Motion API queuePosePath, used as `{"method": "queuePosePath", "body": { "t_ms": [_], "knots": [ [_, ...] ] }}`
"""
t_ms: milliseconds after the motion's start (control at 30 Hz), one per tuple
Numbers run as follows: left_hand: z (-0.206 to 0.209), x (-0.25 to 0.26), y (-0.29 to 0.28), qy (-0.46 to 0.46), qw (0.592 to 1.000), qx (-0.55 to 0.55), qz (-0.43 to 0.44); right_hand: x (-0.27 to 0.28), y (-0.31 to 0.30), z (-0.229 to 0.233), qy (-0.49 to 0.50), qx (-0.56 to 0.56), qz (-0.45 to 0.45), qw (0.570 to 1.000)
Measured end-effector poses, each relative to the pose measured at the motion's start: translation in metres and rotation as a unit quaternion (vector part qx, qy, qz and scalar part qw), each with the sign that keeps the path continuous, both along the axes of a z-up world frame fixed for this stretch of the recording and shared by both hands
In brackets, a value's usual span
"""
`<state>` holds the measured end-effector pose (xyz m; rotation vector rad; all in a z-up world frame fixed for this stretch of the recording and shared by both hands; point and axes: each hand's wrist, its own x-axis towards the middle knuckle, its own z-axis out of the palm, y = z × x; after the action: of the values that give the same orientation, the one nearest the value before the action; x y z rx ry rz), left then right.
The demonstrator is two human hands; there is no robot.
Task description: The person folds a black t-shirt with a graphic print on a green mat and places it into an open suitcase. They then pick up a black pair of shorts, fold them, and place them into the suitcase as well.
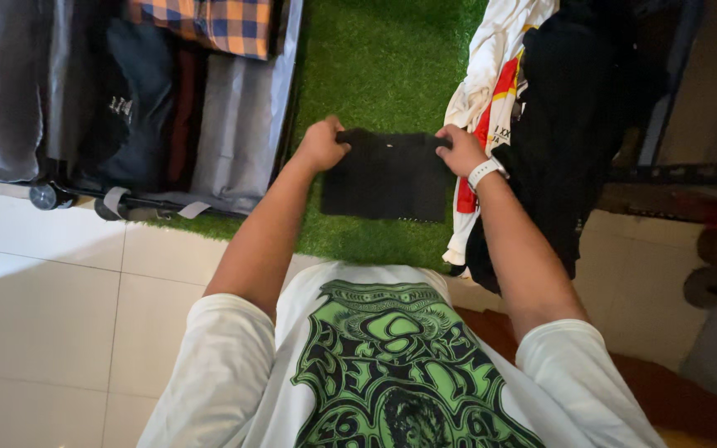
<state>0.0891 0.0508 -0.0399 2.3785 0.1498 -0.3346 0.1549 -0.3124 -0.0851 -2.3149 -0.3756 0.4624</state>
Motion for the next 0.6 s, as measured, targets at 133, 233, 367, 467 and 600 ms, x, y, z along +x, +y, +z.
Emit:
{"method": "queuePosePath", "body": {
  "t_ms": [133,233,367,467,600],
  "knots": [
    [0.048,-0.01,0.002,-0.032,0.998,-0.014,-0.053,0.009,-0.009,0.004,0.006,0.006,0.096,0.995],
    [0.097,-0.026,0.004,-0.113,0.99,-0.023,-0.076,0.001,-0.009,0.052,0.028,0.056,0.059,0.996],
    [0.167,-0.068,0.008,-0.212,0.971,-0.086,-0.062,-0.035,-0.015,0.152,-0.134,0.095,0.023,0.986],
    [0.189,-0.104,0.01,-0.323,0.937,0.011,-0.134,-0.065,-0.012,0.189,-0.276,0.024,0.083,0.957],
    [0.142,-0.139,-0.003,-0.257,0.933,0.165,-0.192,-0.088,-0.006,0.159,-0.294,-0.079,0.183,0.935]
  ]
}}
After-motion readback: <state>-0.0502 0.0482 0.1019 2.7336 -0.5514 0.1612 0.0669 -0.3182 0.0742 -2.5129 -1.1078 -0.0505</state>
